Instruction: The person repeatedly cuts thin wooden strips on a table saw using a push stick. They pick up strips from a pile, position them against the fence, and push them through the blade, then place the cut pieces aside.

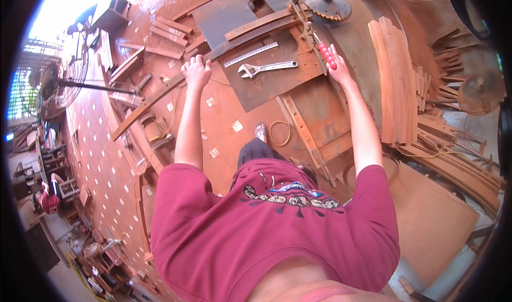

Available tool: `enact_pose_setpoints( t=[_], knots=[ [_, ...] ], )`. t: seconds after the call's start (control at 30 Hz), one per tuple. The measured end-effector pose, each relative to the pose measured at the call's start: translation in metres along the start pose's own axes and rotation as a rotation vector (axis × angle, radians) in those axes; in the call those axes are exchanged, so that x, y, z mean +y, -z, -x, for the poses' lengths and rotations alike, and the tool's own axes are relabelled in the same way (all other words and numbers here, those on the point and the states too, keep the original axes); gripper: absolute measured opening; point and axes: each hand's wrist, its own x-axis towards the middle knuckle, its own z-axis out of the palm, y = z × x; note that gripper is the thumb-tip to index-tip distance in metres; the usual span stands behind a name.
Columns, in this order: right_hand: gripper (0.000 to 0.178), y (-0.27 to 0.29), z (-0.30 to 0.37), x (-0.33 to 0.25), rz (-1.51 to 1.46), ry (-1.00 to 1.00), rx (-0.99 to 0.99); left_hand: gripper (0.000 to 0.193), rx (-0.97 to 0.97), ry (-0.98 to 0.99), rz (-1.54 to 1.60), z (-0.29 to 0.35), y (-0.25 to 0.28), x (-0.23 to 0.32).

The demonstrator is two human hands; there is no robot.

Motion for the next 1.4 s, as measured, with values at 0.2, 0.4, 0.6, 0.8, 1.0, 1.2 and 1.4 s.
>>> enact_pose_setpoints(
  t=[0.2, 0.4, 0.6, 0.8, 1.0, 1.2, 1.4],
  knots=[
    [0.067, -0.008, -0.034, -0.025, 0.019, -0.134, 0.041, 0.047, 0.021, 0.004, -0.002, -0.038, -0.003, -0.004],
    [0.066, -0.009, -0.033, -0.042, 0.028, -0.165, 0.038, 0.050, -0.021, 0.039, 0.011, -0.038, -0.002, -0.013],
    [0.068, -0.023, -0.004, 0.003, 0.047, -0.077, 0.126, 0.060, -0.050, 0.052, 0.032, -0.012, -0.003, 0.008],
    [0.066, -0.027, 0.042, 0.023, 0.008, 0.012, 0.209, 0.071, -0.060, 0.050, -0.002, 0.037, 0.010, 0.027],
    [0.064, -0.027, 0.097, 0.036, -0.027, 0.037, 0.213, 0.067, -0.036, -0.021, -0.024, 0.090, 0.016, 0.034],
    [0.063, -0.003, 0.121, 0.036, 0.009, 0.071, 0.191, 0.064, 0.003, -0.145, 0.037, 0.101, 0.029, 0.034],
    [0.059, 0.006, 0.140, 0.039, -0.128, -0.001, 0.115, 0.056, 0.054, -0.155, 0.067, 0.115, 0.022, 0.034]
  ],
)
